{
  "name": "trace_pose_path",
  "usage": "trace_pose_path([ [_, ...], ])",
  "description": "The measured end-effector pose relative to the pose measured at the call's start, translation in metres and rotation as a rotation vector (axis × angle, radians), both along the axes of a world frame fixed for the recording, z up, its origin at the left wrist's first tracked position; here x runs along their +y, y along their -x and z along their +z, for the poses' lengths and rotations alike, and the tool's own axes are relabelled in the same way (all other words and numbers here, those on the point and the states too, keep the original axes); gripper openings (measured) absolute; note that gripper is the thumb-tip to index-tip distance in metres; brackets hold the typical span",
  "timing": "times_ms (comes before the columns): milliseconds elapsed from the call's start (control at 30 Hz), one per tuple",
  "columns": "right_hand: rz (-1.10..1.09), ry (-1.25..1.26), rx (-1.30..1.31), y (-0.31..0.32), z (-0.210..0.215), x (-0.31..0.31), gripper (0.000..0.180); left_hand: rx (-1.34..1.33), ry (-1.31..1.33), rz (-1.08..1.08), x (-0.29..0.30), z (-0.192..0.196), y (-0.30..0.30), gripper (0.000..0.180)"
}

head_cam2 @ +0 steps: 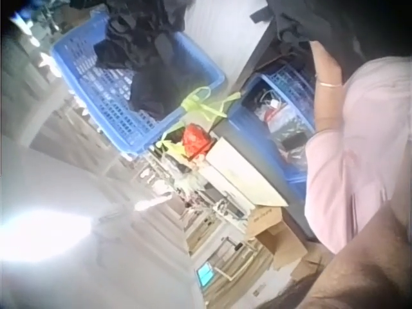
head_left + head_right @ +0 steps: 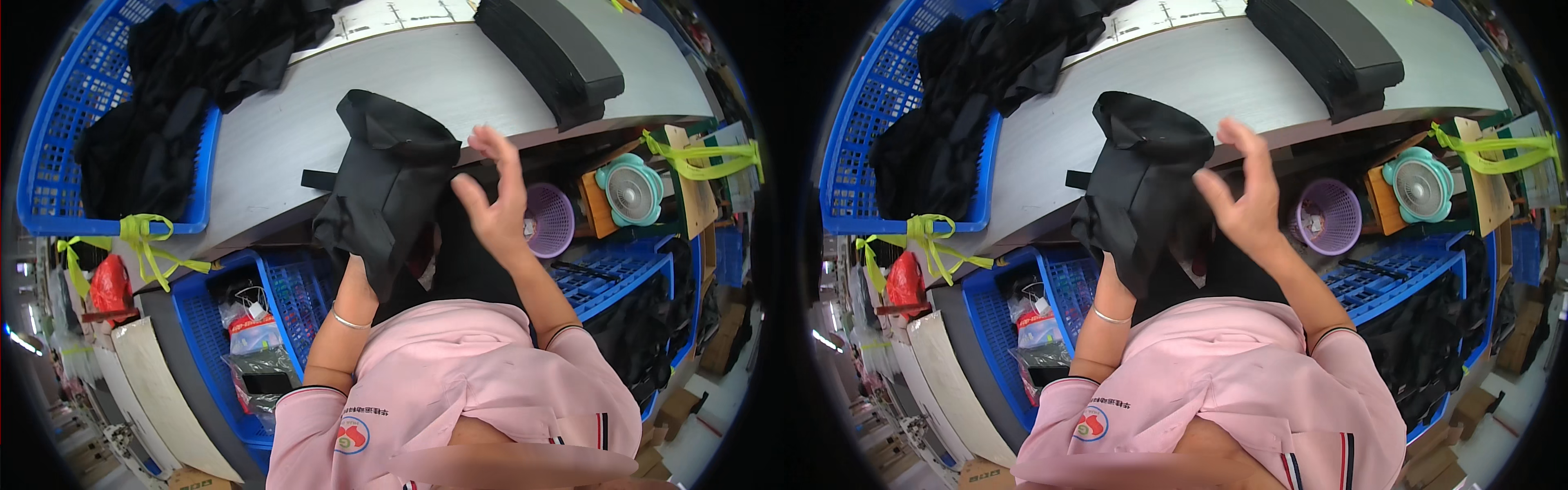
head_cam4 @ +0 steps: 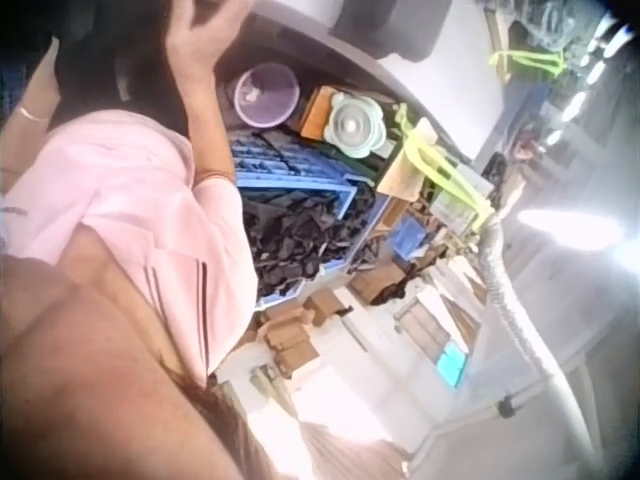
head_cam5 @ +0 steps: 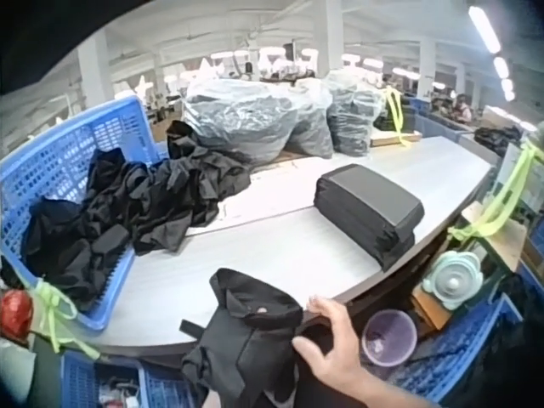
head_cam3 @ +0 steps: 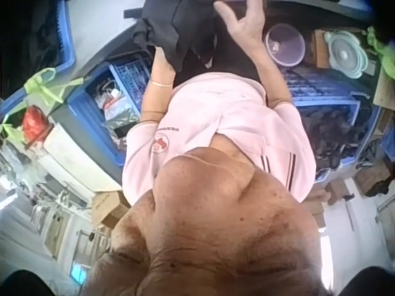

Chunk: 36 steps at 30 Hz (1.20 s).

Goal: Checking and sorting black fabric pieces at a workstation.

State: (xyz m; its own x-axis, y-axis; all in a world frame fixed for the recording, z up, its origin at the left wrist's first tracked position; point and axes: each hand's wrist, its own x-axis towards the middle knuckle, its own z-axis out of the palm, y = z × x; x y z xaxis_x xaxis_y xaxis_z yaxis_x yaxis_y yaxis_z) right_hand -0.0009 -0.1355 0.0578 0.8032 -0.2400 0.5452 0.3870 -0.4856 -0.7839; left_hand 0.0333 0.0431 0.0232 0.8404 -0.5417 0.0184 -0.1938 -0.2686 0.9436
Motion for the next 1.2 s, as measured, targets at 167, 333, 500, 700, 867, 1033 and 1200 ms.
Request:
trace_pose_path([
  [167,-0.118,0.46,-0.236,-0.024,-0.014,0.018,0.068,-0.107,0.219,0.071,0.004,-0.015,0.021,0.042],
  [333,-0.144,0.589,-0.194,-0.034,-0.032,0.011,0.035,-0.331,-0.111,0.073,0.027,-0.062,0.023,0.063],
  [500,0.29,-0.565,0.548,-0.032,-0.031,-0.006,0.028,0.602,0.955,0.031,0.027,-0.021,0.022,0.064],
  [700,-0.012,0.124,0.174,-0.031,-0.024,0.019,0.049,0.643,1.016,-0.02,0.05,-0.065,0.022,0.061],
  [867,-0.199,0.385,-0.062,-0.047,-0.033,0.012,0.036,0.782,1.097,0.038,0.043,-0.071,0.023,0.063],
  [1033,-0.01,0.256,0.146,-0.036,-0.042,0.006,0.027,0.835,1.278,0.02,0.059,-0.068,0.024,0.066],
  [1200,0.437,-0.731,0.61,-0.041,-0.017,-0.003,0.02,0.566,1.487,-0.572,0.076,-0.087,0.001,0.057],
])
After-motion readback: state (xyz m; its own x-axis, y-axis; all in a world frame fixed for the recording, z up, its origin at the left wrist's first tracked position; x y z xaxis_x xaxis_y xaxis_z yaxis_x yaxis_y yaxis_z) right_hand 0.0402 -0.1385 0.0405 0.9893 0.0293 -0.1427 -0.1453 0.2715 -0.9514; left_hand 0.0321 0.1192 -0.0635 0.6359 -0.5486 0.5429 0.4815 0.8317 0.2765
